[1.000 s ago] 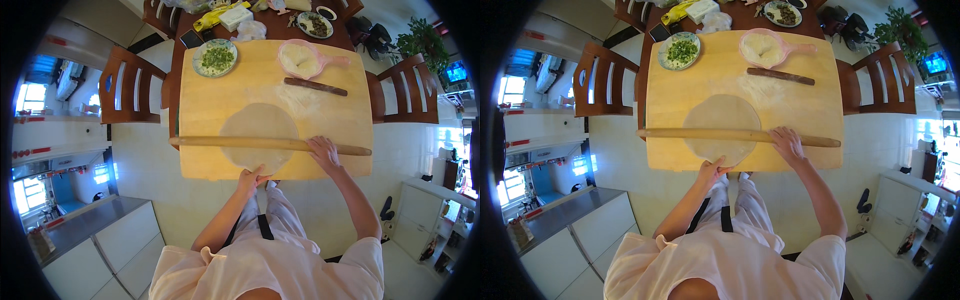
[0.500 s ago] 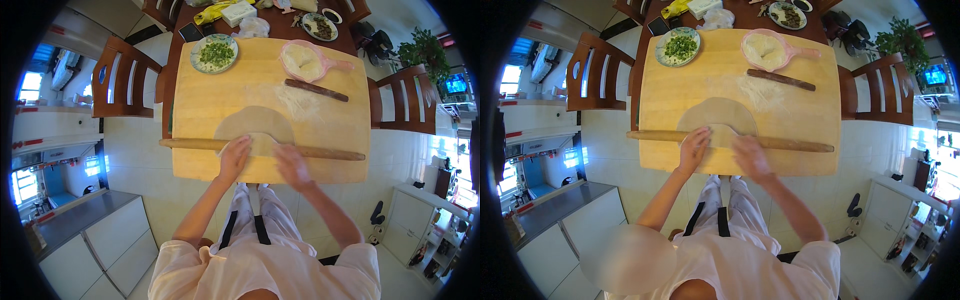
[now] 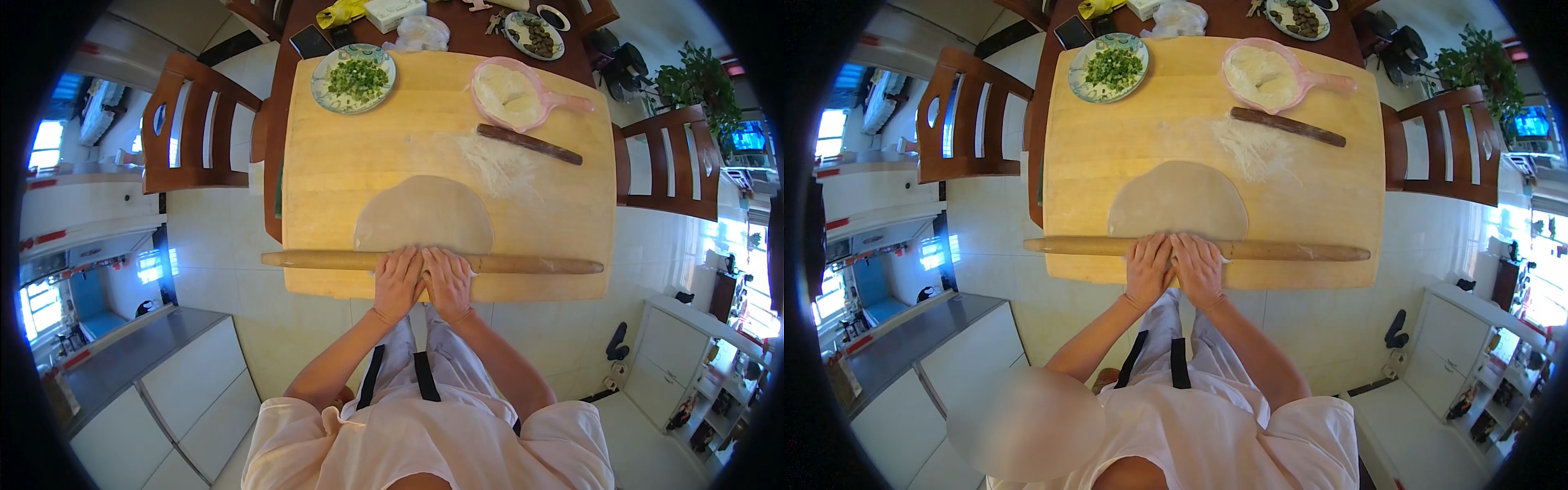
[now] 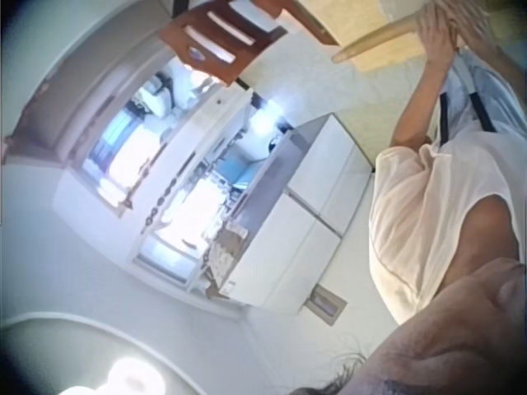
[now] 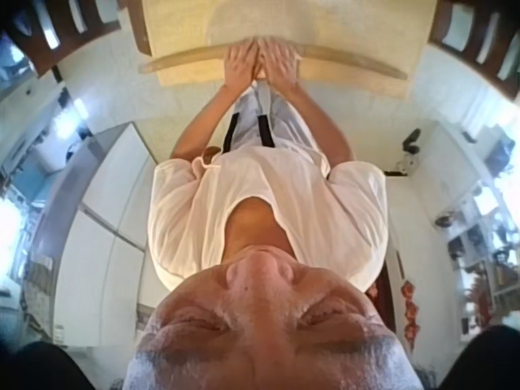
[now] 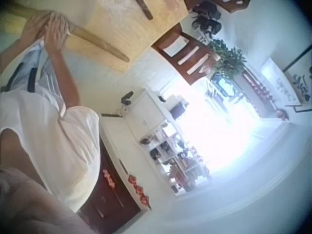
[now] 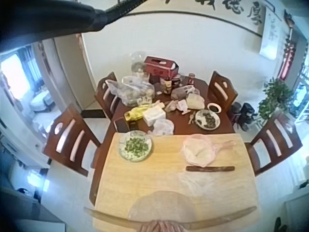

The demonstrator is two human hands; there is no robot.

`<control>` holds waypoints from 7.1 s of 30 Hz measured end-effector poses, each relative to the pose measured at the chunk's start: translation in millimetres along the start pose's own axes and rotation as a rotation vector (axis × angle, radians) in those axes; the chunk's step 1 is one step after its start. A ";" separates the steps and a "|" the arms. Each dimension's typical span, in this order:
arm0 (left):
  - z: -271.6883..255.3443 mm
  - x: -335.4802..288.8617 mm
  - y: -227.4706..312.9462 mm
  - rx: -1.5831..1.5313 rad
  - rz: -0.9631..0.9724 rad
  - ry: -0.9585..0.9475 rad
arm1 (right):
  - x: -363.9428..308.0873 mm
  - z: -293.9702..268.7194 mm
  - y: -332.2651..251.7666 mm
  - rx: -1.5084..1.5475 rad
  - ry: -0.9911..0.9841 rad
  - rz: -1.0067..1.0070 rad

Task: The person rolls a piece of dough on a wooden table using a rolling pin. They repeatedly flatten and rotate the dough, occasionally dusting it with flour from a nearby container. The person briefly walks to the living room to retrieve a tissue and wipe the rolling pin before returning to continue rolling the dough.

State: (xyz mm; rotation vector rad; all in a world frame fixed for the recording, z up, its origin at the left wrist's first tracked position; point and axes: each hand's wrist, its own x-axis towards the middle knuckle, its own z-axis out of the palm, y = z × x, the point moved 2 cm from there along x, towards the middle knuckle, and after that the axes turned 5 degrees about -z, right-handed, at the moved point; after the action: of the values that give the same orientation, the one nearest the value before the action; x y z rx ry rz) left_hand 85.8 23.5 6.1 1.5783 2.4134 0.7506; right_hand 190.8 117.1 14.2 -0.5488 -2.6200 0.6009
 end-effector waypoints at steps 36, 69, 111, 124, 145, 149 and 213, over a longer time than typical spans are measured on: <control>-34.1 68.0 -53.7 0.182 -0.089 -0.180 | 67.7 -17.8 59.5 -0.250 -0.219 0.232; -12.1 13.7 6.2 0.032 -0.100 0.010 | 27.0 -8.9 30.5 -0.042 0.029 0.042; -55.5 29.3 -70.1 0.175 -0.121 -0.171 | -0.2 -57.8 57.9 -0.288 -0.207 0.314; 10.2 80.5 -1.0 0.056 0.044 -0.079 | 58.0 -0.8 53.2 -0.172 -0.056 0.148; -19.4 126.8 -62.6 0.282 -0.023 -0.175 | 77.6 -27.0 88.7 -0.250 -0.090 0.311; -35.5 120.2 -67.5 0.228 0.036 -0.177 | 75.6 -36.6 87.2 -0.248 -0.139 0.355; -26.8 189.7 -159.2 -0.517 -0.683 -0.435 | -85.6 -109.4 99.9 -0.136 -0.177 -0.092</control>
State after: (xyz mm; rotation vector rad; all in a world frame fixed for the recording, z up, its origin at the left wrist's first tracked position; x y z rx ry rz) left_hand -135.5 133.9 -23.5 0.5804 1.9985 0.7069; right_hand 341.1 196.9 32.6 -0.4298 -2.8513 0.4631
